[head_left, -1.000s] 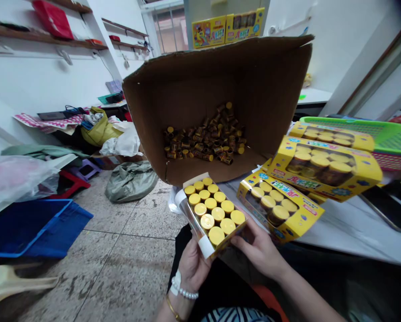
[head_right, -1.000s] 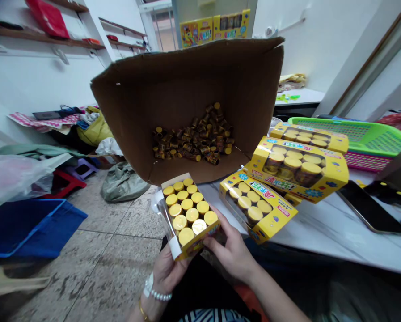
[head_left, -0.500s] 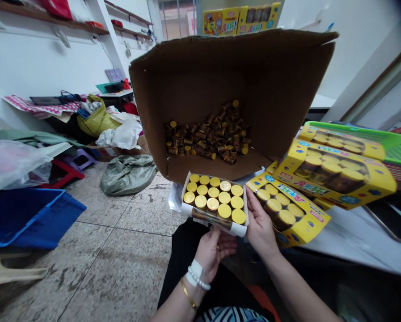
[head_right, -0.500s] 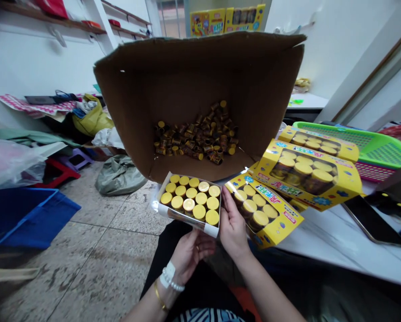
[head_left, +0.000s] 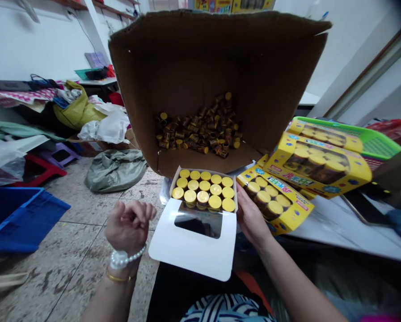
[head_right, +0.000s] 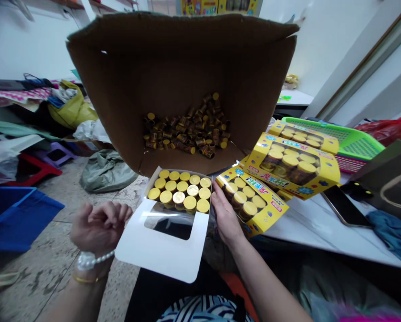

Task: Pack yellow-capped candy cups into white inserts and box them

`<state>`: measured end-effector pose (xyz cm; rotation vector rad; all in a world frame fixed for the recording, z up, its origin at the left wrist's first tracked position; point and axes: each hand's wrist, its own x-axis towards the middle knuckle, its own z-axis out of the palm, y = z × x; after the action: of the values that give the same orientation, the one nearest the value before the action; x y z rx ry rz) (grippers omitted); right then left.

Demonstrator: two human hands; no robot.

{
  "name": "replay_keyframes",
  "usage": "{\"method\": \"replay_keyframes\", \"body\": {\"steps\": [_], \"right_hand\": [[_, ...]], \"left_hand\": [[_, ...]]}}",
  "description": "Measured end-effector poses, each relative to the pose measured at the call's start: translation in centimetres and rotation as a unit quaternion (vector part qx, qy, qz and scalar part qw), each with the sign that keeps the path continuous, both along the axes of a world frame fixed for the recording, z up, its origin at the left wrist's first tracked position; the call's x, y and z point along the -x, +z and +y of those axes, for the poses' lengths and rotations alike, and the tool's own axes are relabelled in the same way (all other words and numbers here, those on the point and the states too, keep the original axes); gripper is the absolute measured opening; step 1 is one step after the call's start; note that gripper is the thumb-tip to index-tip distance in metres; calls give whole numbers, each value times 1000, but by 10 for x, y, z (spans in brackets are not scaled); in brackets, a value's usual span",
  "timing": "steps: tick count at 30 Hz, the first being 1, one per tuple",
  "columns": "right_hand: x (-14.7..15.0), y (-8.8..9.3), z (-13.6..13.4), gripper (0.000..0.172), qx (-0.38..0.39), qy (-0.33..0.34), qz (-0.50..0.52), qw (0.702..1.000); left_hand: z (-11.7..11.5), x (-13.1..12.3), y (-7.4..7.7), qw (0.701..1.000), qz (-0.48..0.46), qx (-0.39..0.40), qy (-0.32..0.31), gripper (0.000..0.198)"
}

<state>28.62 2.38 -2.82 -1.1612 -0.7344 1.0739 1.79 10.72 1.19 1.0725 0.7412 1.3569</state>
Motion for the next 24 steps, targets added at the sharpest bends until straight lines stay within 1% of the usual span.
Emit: {"method": "replay_keyframes", "body": {"steps": [1, 2, 3, 4, 6, 9, 11, 12, 14, 16, 18, 20, 22, 24], "right_hand": [[3, 4, 0, 69, 4, 4, 10, 1000], [5, 7, 0, 70, 5, 5, 17, 1000], [7, 9, 0, 70, 4, 3, 23, 1000], [9, 11, 0, 70, 2, -1, 27, 1000], [11, 11, 1, 70, 1, -7, 26, 1000], [12, 8, 0, 70, 8, -3, 13, 1000], [12, 8, -1, 71, 21, 5, 18, 1000], [11, 9, -2, 72, 32, 5, 27, 999], [10, 14, -3, 75, 60, -2, 54, 997], [11, 23, -1, 75, 83, -14, 81, 993], [13, 32, 2, 70, 97, -27, 101, 990], [17, 38, 6, 66, 99, -48, 113, 987], [21, 39, 7, 64, 92, -74, 116, 986], [24, 38, 7, 65, 73, -96, 107, 987]], "left_hand": [[11, -5, 2, 999, -31, 7, 15, 48], [21, -13, 3, 998, -36, 22, 37, 35], [29, -22, 3, 998, -24, 39, 35, 18], [36, -32, 3, 998, -13, 56, 16, 16], [44, -51, 3, 995, -13, 93, -31, 28], [48, -69, 4, 985, -45, 148, -81, 29], [48, -72, 4, 978, -46, 175, -104, 33], [47, -72, 3, 975, -34, 187, -116, 40], [46, -68, 3, 967, -1, 208, -145, 59], [46, -63, 4, 960, 51, 207, -183, 72], [48, -59, 6, 953, 108, 180, -219, 74], [52, -58, 8, 953, 138, 146, -227, 71], [55, -59, 8, 955, 136, 138, -226, 69], [56, -63, 5, 954, 122, 158, -224, 66]]}}
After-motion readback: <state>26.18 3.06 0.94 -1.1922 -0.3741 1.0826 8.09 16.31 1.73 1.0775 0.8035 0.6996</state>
